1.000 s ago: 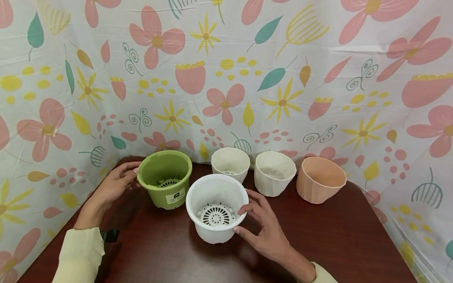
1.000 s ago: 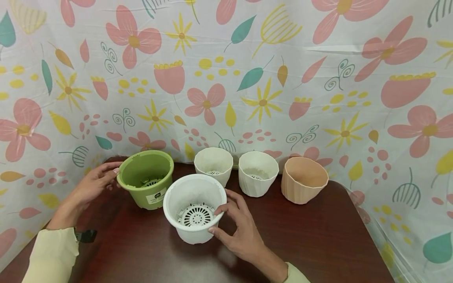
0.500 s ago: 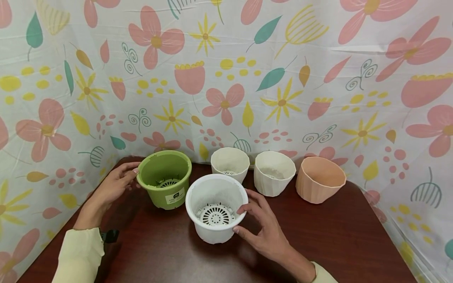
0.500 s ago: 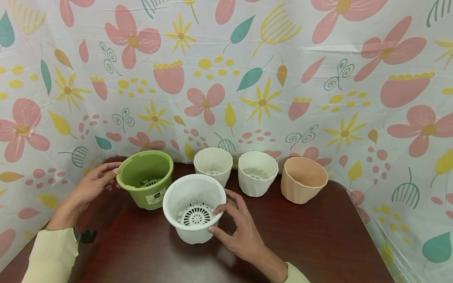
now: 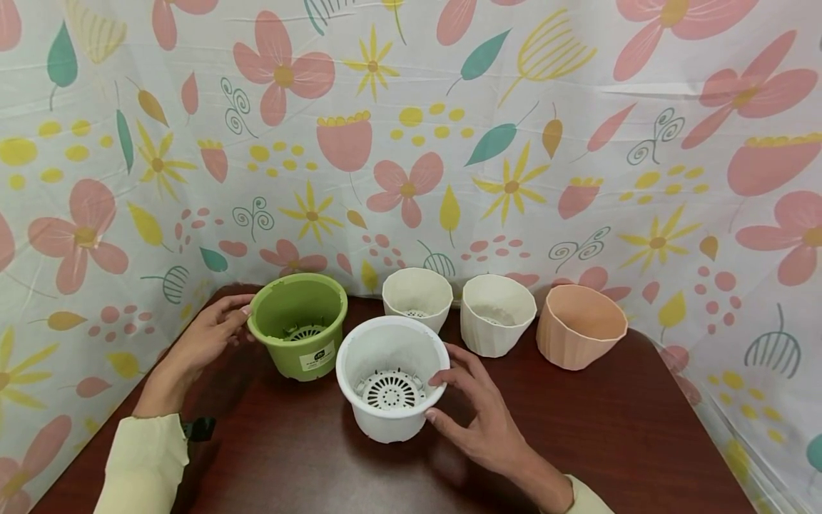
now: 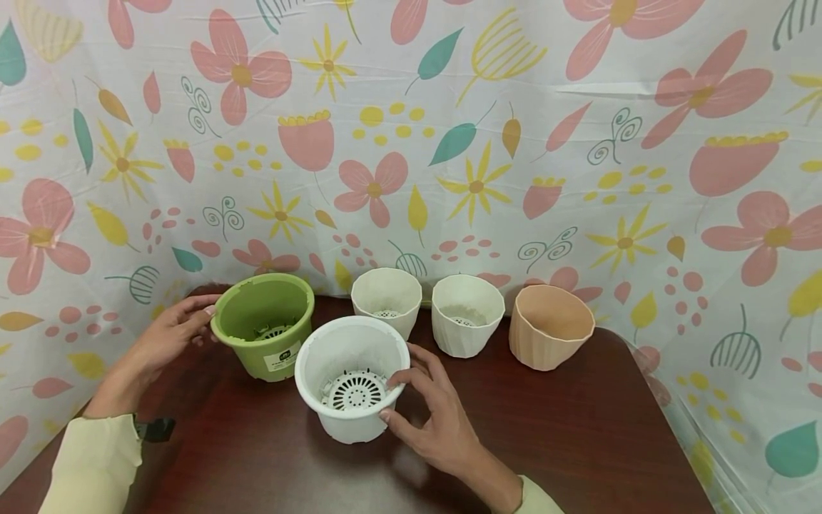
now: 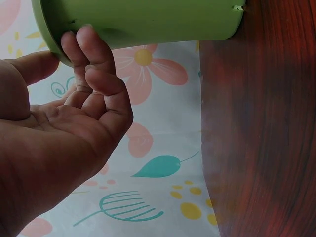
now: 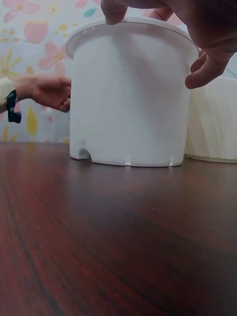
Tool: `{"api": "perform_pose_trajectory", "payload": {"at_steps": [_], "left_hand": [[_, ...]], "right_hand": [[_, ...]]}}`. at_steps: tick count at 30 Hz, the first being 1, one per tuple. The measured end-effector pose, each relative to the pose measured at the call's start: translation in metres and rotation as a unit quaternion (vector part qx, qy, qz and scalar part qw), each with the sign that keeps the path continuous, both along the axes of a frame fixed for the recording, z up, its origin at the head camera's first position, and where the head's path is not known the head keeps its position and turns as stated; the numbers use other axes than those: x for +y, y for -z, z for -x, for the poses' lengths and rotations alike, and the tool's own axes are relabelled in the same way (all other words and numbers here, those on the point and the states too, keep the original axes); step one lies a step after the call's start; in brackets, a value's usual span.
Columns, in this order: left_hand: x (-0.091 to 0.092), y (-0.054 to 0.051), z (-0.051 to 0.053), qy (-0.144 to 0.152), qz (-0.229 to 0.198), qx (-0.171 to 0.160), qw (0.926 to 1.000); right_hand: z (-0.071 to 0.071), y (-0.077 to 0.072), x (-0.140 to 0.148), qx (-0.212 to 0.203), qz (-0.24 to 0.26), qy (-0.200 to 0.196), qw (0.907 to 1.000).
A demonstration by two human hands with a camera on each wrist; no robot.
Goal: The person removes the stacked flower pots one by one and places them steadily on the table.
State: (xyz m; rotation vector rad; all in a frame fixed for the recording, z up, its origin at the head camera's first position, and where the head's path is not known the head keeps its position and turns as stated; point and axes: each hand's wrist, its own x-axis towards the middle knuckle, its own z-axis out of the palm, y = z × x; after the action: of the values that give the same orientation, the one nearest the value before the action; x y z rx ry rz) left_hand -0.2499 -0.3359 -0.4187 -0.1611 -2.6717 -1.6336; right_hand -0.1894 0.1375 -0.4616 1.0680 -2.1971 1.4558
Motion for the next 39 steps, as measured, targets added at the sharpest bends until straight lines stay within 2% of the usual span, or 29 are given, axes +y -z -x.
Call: {"api": "perform_pose_trajectory", "payload": {"at_steps": [13, 24, 32, 39], "left_hand": [[0.001, 0.002, 0.001, 0.002, -0.003, -0.009, 1.0000], [0.003, 0.000, 0.000, 0.001, 0.001, -0.008, 1.0000], [0.002, -0.005, -0.003, 0.004, 0.001, -0.010, 0.9999], [0.002, -0.003, -0.001, 0.001, 0.001, -0.007, 1.0000]], "right_hand": [[0.003, -0.003, 0.010, 0.001, 0.015, 0.006, 0.9999], [0.007, -0.007, 0.013, 0.022, 0.039, -0.009, 0.9989], [0.009, -0.013, 0.011, 0.039, 0.035, 0.007, 0.9986], [0.011, -0.019, 0.009, 0.054, 0.043, 0.009, 0.9975]]}}
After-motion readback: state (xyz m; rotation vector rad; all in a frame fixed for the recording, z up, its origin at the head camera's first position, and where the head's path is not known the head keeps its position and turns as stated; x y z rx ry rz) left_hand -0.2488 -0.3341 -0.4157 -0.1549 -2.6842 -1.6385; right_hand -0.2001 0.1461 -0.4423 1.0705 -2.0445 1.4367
